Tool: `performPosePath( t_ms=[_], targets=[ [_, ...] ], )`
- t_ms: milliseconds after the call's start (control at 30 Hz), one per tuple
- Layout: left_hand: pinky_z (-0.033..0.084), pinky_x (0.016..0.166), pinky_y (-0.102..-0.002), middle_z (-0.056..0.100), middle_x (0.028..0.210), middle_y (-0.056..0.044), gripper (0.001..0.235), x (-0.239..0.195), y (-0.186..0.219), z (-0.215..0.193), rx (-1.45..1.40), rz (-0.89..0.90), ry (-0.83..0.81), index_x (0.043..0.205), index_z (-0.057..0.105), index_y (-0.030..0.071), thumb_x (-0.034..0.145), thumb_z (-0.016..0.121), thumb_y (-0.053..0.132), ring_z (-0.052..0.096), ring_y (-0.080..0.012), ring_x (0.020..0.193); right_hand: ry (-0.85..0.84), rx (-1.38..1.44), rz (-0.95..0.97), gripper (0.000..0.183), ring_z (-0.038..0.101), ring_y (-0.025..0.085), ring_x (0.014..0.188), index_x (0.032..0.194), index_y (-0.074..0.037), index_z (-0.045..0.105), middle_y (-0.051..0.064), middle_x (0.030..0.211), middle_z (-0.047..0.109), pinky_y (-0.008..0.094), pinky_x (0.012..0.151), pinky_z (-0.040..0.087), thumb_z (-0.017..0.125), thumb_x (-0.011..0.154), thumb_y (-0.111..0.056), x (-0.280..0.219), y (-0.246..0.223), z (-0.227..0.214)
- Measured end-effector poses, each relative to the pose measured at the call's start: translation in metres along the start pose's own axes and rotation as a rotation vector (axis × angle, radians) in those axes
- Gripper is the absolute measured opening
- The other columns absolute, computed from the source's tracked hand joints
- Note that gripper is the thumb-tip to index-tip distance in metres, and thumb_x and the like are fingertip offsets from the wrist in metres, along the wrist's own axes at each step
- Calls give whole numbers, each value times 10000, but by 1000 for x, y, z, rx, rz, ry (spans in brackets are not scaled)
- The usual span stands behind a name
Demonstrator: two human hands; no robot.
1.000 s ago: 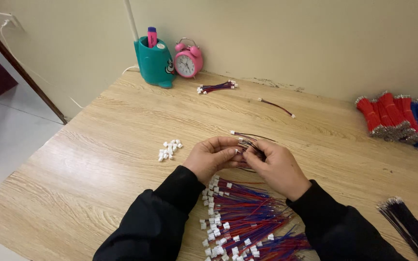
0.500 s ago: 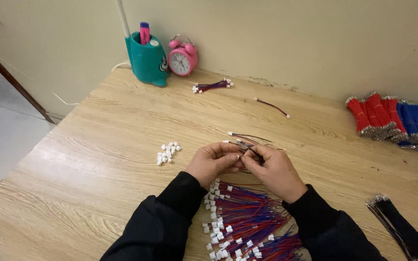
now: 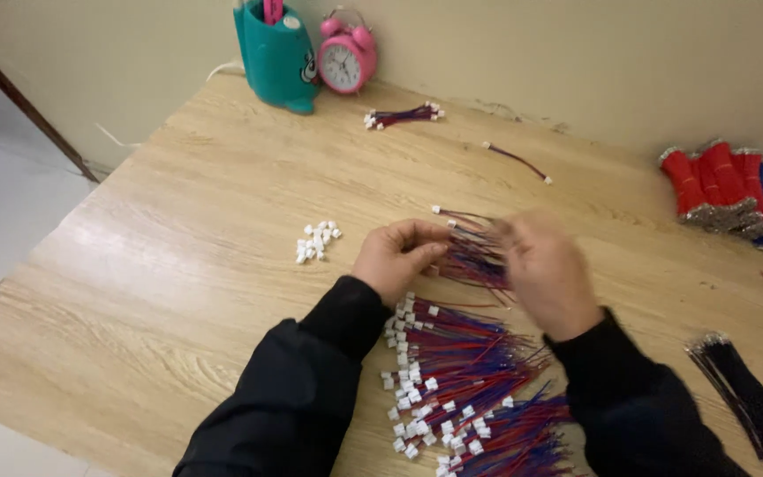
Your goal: The person assembles wire harnesses by hand, inserting small white plastic connectors onto the ends of red and blue wires. The person repeatedly picks up wires and connectors from piles on the table and secures them together.
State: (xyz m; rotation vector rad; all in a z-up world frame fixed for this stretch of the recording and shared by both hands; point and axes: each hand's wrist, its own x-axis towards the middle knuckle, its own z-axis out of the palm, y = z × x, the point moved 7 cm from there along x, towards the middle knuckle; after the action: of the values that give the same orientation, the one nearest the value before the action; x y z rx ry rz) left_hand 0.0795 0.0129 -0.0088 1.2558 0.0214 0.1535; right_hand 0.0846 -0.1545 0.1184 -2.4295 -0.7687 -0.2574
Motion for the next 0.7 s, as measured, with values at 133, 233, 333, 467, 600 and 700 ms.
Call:
performPosePath(
  t_ms=[133, 233, 333, 467, 600, 700],
  targets=[
    [598, 643, -206, 724, 947, -117, 259, 3, -12, -13, 121, -47, 34, 1109, 697, 44, 855, 677, -2, 675, -122, 770, 96, -158, -228, 149, 642, 283, 903, 1029, -146, 689, 63, 892, 650, 380, 813, 497, 559, 1013, -218, -9, -22, -11],
    [612, 663, -248, 733, 965, -119, 264, 6, -15, -16, 268, -40, 29, 1098, 715, 89, 840, 709, 31, 693, -150, 789, -238, 20, -146, 137, 656, 296, 942, 987, -157, 686, 82, 896, 684, 410, 832, 520, 596, 896, -204, -20, -31, 21],
    [608, 644, -225, 730, 1027, -58, 280, 3, -12, -20, 367, -60, 67, 1080, 735, 172, 813, 744, 90, 698, -118, 765, -492, -154, -62, 182, 679, 328, 945, 979, -107, 693, 117, 948, 708, 460, 839, 532, 670, 844, -227, -24, -23, 51],
    [591, 597, -206, 724, 1004, -1, 239, 2, -7, -22, 426, -53, 75, 1079, 733, 225, 849, 714, 161, 684, -87, 701, -556, -114, -35, 215, 664, 381, 958, 975, -93, 679, 150, 950, 699, 488, 818, 529, 616, 882, -276, -28, -1, 67],
    [575, 615, -232, 711, 915, -89, 218, 11, -12, -22, 279, 2, -26, 1093, 724, 96, 890, 699, 168, 641, -113, 727, -496, -4, -25, 219, 675, 377, 955, 955, -78, 674, 172, 907, 705, 477, 815, 533, 617, 888, -278, -24, -9, 43],
    [534, 596, -232, 693, 871, -88, 222, 1, 2, -11, 273, -6, -90, 1068, 717, 52, 933, 645, 213, 588, -113, 726, -439, 39, -69, 207, 672, 392, 948, 923, -60, 673, 189, 875, 699, 468, 814, 530, 627, 889, -259, -19, -5, 35]
  ],
)
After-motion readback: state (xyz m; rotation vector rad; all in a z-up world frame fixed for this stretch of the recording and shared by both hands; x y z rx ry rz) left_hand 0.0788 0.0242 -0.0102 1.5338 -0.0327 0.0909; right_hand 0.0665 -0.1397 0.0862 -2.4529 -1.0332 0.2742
